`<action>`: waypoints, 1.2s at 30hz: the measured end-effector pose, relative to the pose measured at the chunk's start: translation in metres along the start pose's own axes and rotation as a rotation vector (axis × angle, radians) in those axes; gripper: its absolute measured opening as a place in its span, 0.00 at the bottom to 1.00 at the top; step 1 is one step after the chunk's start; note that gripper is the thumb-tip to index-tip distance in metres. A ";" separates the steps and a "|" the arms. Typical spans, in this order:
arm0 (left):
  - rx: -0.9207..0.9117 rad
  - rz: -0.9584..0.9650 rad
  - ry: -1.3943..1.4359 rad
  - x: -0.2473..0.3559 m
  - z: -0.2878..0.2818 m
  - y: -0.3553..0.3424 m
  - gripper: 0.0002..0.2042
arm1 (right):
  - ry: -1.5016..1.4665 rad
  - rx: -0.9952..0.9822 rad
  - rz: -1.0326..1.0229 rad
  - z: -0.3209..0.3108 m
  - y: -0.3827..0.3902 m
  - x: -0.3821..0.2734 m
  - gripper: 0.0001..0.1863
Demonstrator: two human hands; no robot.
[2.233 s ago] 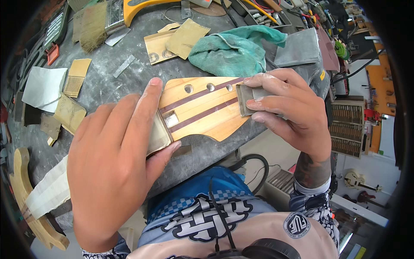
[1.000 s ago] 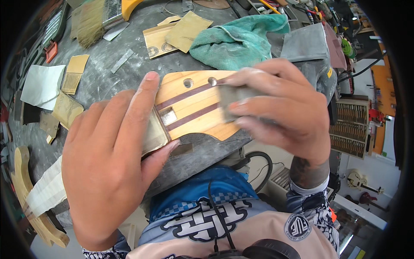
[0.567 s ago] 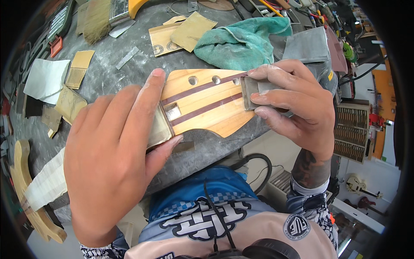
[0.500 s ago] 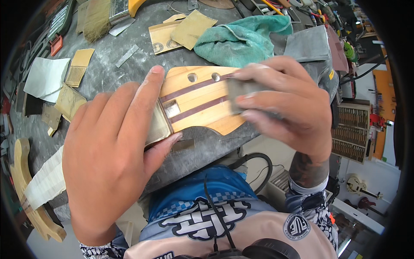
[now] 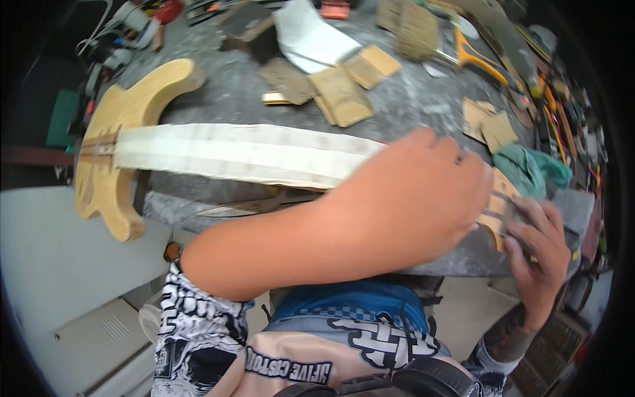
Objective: The person sands the body and headstock of a wooden guitar using a sanding block. They wipe the surface with a green cloth and continue sanding the headstock area.
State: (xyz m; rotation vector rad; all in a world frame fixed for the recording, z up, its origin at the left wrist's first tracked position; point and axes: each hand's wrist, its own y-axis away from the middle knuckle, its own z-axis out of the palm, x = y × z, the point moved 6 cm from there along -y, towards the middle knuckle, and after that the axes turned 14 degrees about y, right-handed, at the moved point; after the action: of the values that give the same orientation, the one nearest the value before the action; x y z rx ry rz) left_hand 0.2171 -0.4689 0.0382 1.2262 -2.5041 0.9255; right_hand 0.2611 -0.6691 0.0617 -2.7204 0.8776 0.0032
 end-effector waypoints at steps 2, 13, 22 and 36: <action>0.006 -0.011 0.033 -0.001 -0.003 0.003 0.10 | 0.089 -0.041 0.020 -0.004 0.015 0.014 0.20; 0.114 -0.005 0.115 -0.006 0.011 0.006 0.09 | 0.078 -0.010 0.056 -0.006 0.025 0.022 0.19; -0.076 -0.093 -0.010 -0.002 0.014 -0.014 0.29 | -0.063 0.098 0.019 0.008 0.012 0.026 0.18; -0.213 -0.274 -0.012 0.002 0.008 -0.018 0.33 | -0.046 0.077 0.060 0.011 0.022 0.028 0.18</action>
State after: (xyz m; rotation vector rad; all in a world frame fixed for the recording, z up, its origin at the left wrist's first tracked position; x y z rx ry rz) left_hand 0.2306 -0.4832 0.0408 1.4556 -2.2931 0.5717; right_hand 0.2724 -0.6989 0.0435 -2.6120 0.9258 0.0437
